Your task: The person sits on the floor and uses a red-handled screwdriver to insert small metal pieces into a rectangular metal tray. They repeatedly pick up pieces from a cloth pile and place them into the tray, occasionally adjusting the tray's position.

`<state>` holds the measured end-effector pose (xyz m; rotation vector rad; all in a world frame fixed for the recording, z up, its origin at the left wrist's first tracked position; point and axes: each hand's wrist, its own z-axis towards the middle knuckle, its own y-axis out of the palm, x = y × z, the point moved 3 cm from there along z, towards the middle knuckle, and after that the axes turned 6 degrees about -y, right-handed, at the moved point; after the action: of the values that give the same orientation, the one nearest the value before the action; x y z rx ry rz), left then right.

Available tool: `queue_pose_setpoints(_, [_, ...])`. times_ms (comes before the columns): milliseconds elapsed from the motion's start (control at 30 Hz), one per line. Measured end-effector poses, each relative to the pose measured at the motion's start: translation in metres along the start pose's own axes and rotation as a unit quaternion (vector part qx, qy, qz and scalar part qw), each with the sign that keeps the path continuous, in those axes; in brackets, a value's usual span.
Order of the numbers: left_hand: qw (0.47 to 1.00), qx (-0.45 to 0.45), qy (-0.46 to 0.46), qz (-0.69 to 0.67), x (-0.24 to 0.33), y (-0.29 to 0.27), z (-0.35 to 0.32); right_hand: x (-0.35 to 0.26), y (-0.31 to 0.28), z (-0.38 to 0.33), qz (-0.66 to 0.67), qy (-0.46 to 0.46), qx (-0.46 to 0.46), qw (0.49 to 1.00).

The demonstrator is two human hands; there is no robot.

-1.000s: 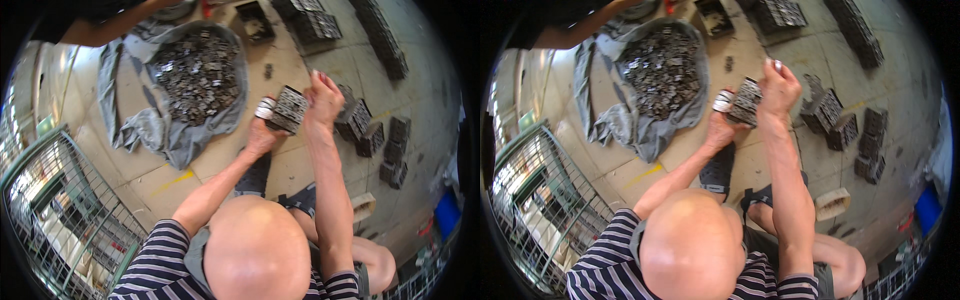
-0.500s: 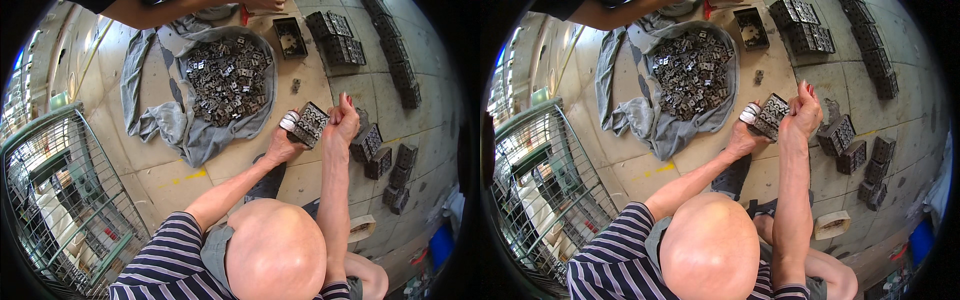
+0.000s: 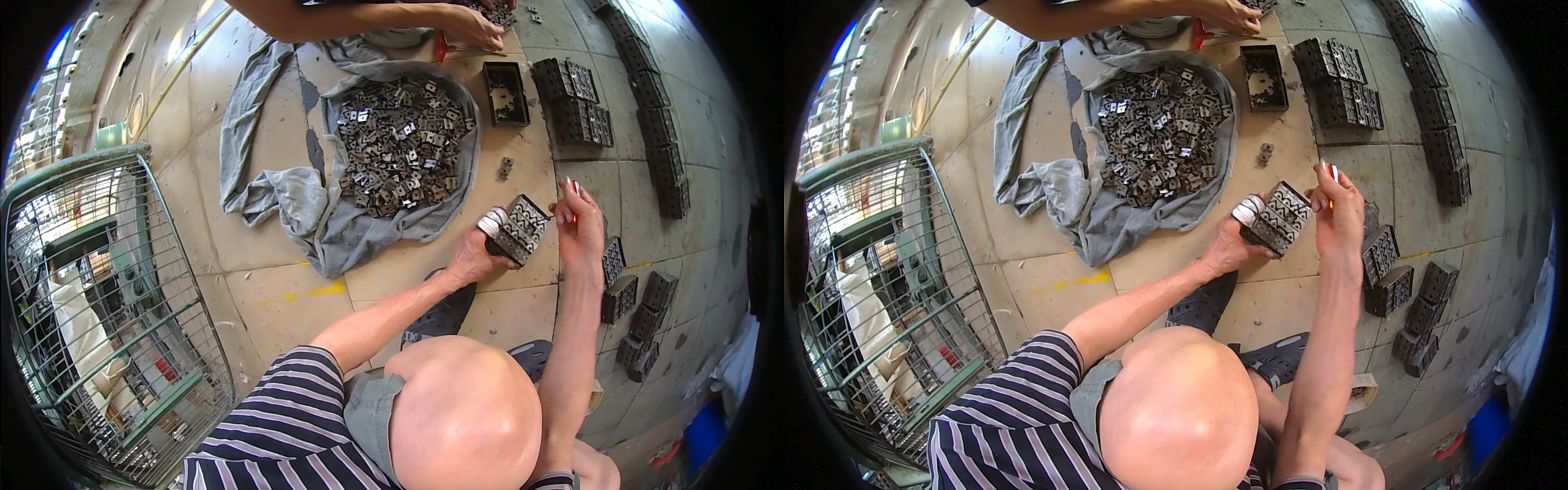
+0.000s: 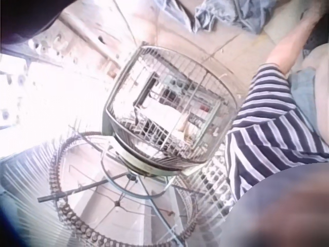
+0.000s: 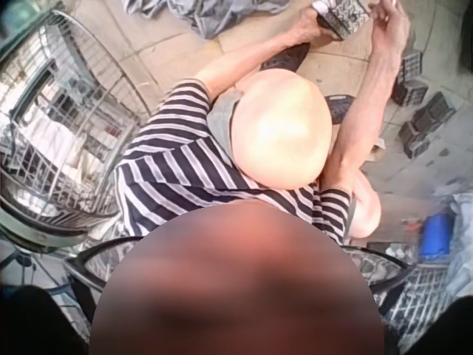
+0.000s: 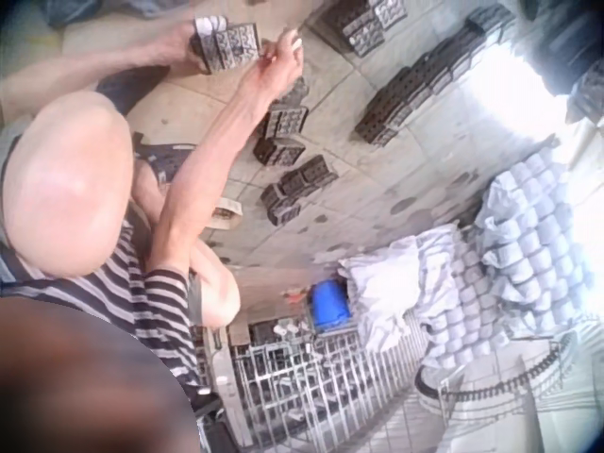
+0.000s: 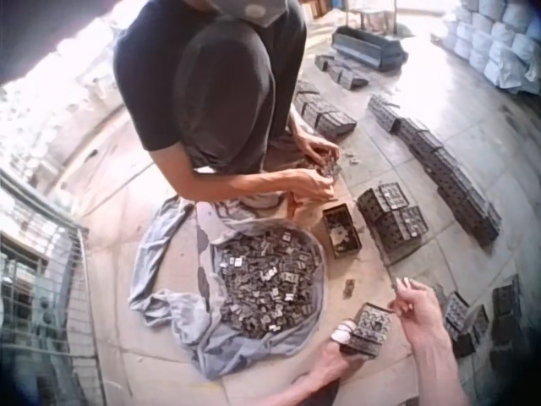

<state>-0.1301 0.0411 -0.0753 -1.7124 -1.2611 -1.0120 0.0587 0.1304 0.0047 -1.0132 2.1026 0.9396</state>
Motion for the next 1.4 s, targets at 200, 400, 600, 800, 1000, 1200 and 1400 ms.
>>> queue_pose_setpoints(200, [0.998, -0.005, 0.042, 0.040, 0.006, -0.003, -0.005, -0.056, -0.011, -0.002, -0.052, -0.092, -0.039, 0.994])
queue_pose_setpoints(400, [0.989, 0.083, 0.024, 0.121, 0.020, -0.061, -0.008, -0.060, -0.054, -0.010, -0.307, -0.159, 0.016, 0.938])
queue_pose_setpoints(600, [0.938, 0.322, 0.081, 0.101, 0.017, -0.179, 0.025, 0.009, -0.078, 0.015, -0.383, -0.067, 0.017, 0.921])
queue_pose_setpoints(800, [0.882, 0.420, 0.040, 0.210, -0.005, -0.260, 0.064, 0.076, -0.062, 0.014, -0.599, -0.069, 0.051, 0.796])
queue_pose_setpoints(1000, [0.871, 0.426, -0.005, 0.245, -0.029, -0.262, 0.068, 0.082, -0.091, 0.022, -0.474, -0.057, 0.052, 0.877])
queue_pose_setpoints(1200, [0.887, 0.400, 0.063, 0.222, -0.035, -0.249, 0.046, 0.082, -0.094, 0.016, -0.476, -0.067, 0.044, 0.876])
queue_pose_setpoints(1400, [0.897, 0.369, 0.031, 0.241, -0.025, -0.246, 0.025, 0.069, -0.081, 0.010, -0.523, -0.082, 0.047, 0.847])
